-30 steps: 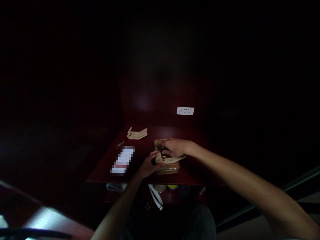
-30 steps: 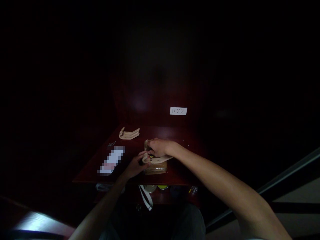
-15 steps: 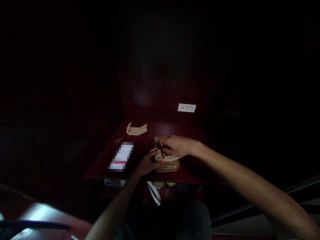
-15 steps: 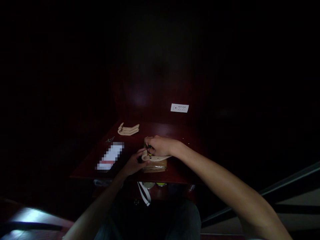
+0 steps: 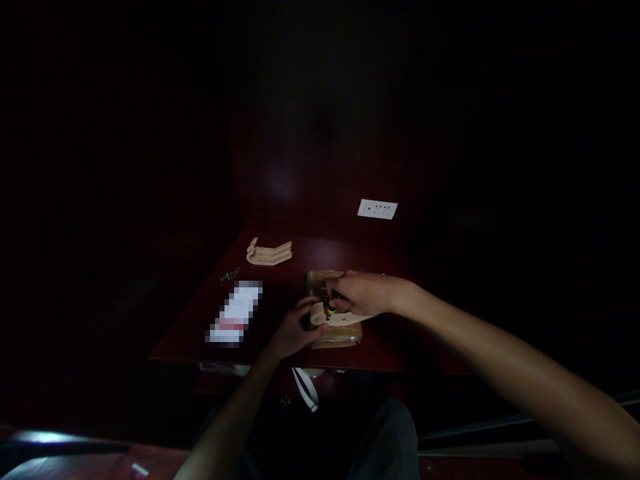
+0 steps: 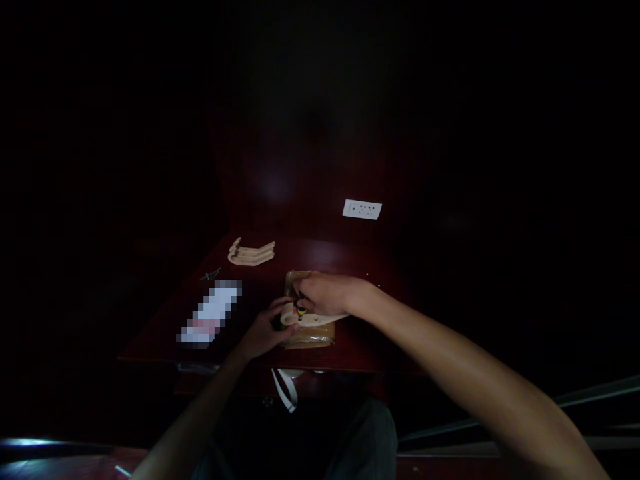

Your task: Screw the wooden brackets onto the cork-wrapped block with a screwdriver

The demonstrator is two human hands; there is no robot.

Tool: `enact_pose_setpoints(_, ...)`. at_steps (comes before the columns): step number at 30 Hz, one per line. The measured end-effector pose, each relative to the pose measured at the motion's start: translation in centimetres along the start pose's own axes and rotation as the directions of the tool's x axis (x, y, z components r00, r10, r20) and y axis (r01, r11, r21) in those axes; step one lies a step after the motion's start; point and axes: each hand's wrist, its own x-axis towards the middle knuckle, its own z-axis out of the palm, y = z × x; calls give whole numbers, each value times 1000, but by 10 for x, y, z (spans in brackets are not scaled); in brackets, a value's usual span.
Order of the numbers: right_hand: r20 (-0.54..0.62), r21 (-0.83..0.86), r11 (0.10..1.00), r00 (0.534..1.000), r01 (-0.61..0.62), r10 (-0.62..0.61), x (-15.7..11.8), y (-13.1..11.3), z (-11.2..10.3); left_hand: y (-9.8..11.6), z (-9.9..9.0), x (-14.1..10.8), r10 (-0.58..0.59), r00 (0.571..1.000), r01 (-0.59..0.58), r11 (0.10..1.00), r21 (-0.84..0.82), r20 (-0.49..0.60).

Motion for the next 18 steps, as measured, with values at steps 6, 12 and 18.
enact_pose_setpoints(6,-24,-35,997,998,-64,63,0,4,8,-1,0,-2,4,1000,-4,1000,-4,8)
enact_pose_setpoints(12,-51,3,997,996,-77,77,-2,1,8,-2,1,-2,61,998,-61,998,30,-4)
enact_pose_setpoints(18,-75,57,998,997,-30,34,-7,-1,6,-4,3,-5,14,1000,-13,996,89,-8)
